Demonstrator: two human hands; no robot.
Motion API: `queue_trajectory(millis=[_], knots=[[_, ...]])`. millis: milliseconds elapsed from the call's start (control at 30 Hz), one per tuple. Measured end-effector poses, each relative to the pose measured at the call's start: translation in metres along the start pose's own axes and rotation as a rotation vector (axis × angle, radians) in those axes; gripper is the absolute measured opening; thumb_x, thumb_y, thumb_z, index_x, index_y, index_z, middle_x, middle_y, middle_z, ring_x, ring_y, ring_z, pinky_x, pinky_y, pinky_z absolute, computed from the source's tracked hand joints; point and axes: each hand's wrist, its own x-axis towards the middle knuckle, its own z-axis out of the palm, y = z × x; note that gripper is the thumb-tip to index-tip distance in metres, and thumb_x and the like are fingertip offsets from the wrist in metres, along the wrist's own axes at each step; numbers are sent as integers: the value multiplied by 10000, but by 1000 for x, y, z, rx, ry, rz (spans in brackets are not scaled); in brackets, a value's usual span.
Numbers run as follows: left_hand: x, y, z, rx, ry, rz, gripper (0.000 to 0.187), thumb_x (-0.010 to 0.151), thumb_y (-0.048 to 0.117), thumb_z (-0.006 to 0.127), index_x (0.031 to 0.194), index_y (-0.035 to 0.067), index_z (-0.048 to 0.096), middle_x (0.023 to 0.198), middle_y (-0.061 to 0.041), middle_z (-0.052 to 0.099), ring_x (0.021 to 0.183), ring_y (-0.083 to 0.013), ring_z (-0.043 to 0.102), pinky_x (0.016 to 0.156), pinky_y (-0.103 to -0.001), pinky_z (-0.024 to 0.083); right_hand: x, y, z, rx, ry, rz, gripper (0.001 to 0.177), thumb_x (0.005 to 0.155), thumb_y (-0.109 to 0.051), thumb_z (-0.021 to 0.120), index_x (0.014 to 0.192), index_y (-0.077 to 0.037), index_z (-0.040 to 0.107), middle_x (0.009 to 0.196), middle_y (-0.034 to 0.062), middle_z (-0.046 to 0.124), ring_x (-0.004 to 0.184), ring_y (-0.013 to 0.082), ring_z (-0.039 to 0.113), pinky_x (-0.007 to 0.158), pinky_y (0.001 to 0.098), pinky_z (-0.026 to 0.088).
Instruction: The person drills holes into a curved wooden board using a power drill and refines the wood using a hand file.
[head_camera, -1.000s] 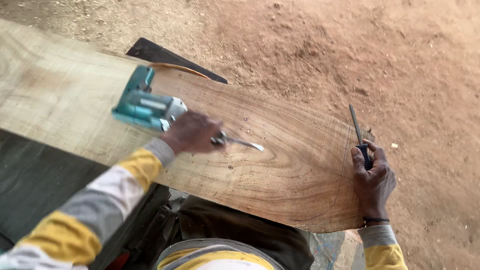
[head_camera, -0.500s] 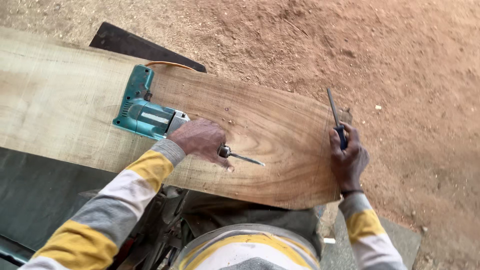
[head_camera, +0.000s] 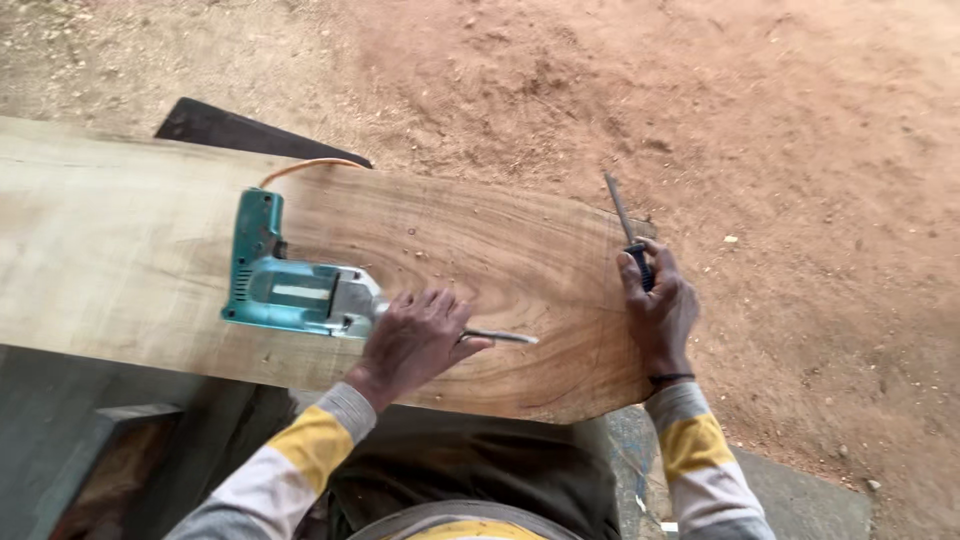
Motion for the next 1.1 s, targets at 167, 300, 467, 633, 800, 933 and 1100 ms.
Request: queue_trajectory(millis=[167,300,467,633,800,933,1100], knots=[[19,-11,24,-41,-570,10,730,1013,727,361,848,97,691,779,-78,694,659,-159,680,538,-317,528,2,4,3,7,-27,-29,405,963,-454,676,1230,-152,712,838,85,751,761,274,724,698,425,518],[24,-3,34,77,74,142,736,1008,683,301,611,134,588,700,-64,638,691,-176,636,625,-340,539,1,7,4,51,-9,-59,398,971,-456,667,1224,-152,715,867,85,759,794,265,734,718,406,530],[29,-10,46,94,-362,196,728,1053,651,285,585,160,548,528,26,520,482,-80,469,442,-271,459,-1,8,4,-14,33,-83,383,963,-434,683,1211,-146,734,878,113,754,822,288,726,722,408,517],[39,-13,59,55,-461,160,629,1071,601,275,711,158,538,530,51,496,455,-79,523,431,-286,500,0,6,2,16,-19,-50,396,979,-444,666,1225,-139,722,862,93,754,773,249,716,700,410,523],[39,-11,74,105,36,180,677,1017,670,287,782,125,613,966,-135,703,597,-167,656,491,-316,563,-13,4,-11,168,-147,26,394,1013,-315,626,1306,-56,675,787,49,703,631,149,633,525,320,476],[54,-14,59,4,-459,170,796,941,769,363,782,56,679,721,-94,613,540,-156,632,501,-350,597,-44,-5,-15,478,-313,162,406,1008,-188,599,1369,-3,596,669,9,618,480,87,521,373,244,408],[91,-24,33,-259,-914,74,711,943,717,446,766,63,661,615,-60,592,482,-139,524,465,-358,547,-69,-21,-6,593,-275,168,422,995,-143,625,1386,7,576,674,-13,620,516,44,531,416,217,422]])
